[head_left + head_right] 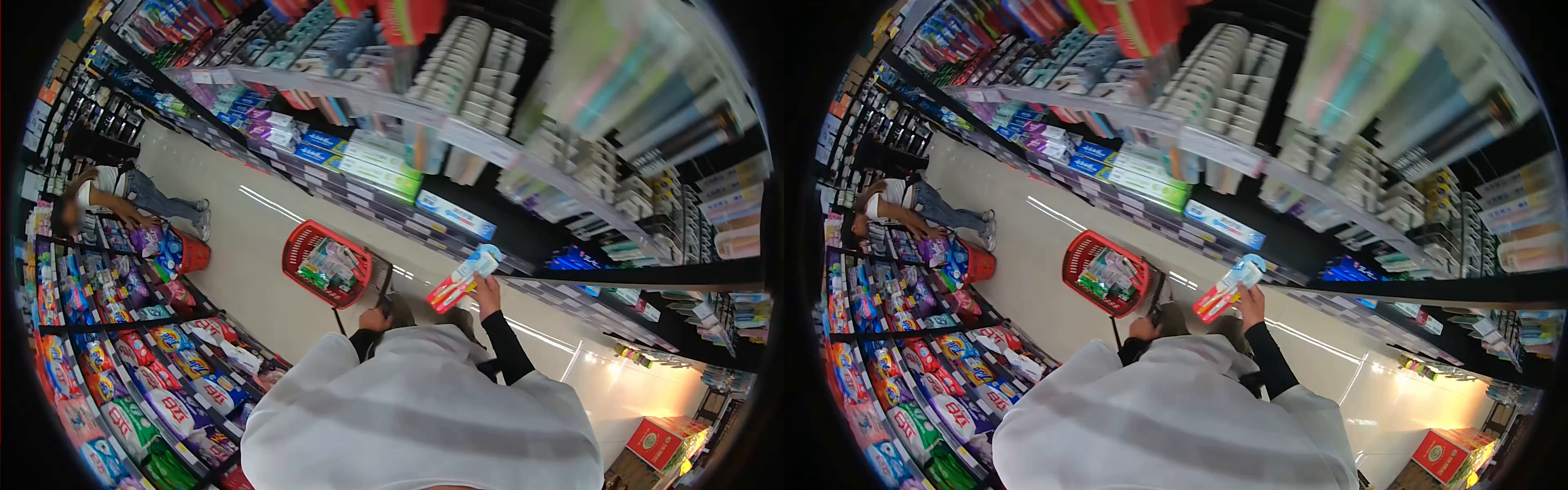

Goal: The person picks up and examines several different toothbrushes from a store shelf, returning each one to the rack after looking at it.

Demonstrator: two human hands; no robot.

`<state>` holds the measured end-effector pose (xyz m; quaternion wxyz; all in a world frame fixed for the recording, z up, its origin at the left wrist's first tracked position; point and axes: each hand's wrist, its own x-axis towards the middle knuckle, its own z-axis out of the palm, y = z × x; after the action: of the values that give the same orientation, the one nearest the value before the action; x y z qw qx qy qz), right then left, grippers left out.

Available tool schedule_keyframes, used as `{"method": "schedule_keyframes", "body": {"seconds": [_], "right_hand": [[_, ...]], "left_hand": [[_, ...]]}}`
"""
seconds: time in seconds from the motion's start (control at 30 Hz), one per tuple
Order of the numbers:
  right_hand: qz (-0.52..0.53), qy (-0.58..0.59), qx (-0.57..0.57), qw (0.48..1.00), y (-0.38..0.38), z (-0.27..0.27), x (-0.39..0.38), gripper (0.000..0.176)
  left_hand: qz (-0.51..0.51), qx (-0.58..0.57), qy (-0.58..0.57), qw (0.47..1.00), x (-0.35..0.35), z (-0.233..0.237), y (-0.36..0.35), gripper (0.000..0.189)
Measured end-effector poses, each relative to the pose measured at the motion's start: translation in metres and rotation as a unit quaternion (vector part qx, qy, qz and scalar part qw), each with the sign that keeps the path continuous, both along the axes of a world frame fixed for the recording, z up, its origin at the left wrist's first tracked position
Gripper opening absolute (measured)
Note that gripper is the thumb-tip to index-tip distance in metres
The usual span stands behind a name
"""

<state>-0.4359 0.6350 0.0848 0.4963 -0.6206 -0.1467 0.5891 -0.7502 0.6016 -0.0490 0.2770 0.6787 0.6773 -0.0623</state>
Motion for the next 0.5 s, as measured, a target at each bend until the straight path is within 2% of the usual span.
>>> {"method": "schedule_keyframes", "body": {"seconds": [0.03,0.13,0.17,0.2,0.37,0.43,0.5], "right_hand": [[-0.016,0.017,0.002,1.0,0.004,-0.004,-0.016,0.027],[0.001,-0.013,-0.038,0.999,0.016,-0.01,-0.067,0.028],[-0.007,0.026,-0.032,0.999,0.02,-0.009,-0.086,0.027],[-0.019,0.067,-0.021,0.997,0.027,-0.008,-0.104,0.027],[-0.013,0.046,0.015,0.999,0.051,0.012,-0.156,0.026],[-0.019,0.039,0.032,0.999,0.051,0.015,-0.164,0.026],[-0.038,0.068,0.051,0.996,0.049,0.02,-0.17,0.027]], "left_hand": [[-0.057,0.004,-0.026,0.998,-0.015,0.002,0.007,0.043],[-0.072,0.002,-0.071,0.995,-0.055,0.01,0.036,0.044],[-0.078,0.0,-0.091,0.993,-0.068,0.016,0.038,0.044],[-0.065,-0.01,-0.092,0.994,-0.081,0.016,0.042,0.044],[-0.044,-0.046,-0.067,0.996,-0.134,0.003,0.053,0.045],[0.005,0.006,-0.103,0.995,-0.142,0.009,0.056,0.044],[0.008,0.022,-0.128,0.992,-0.147,0.007,0.065,0.047]]}}
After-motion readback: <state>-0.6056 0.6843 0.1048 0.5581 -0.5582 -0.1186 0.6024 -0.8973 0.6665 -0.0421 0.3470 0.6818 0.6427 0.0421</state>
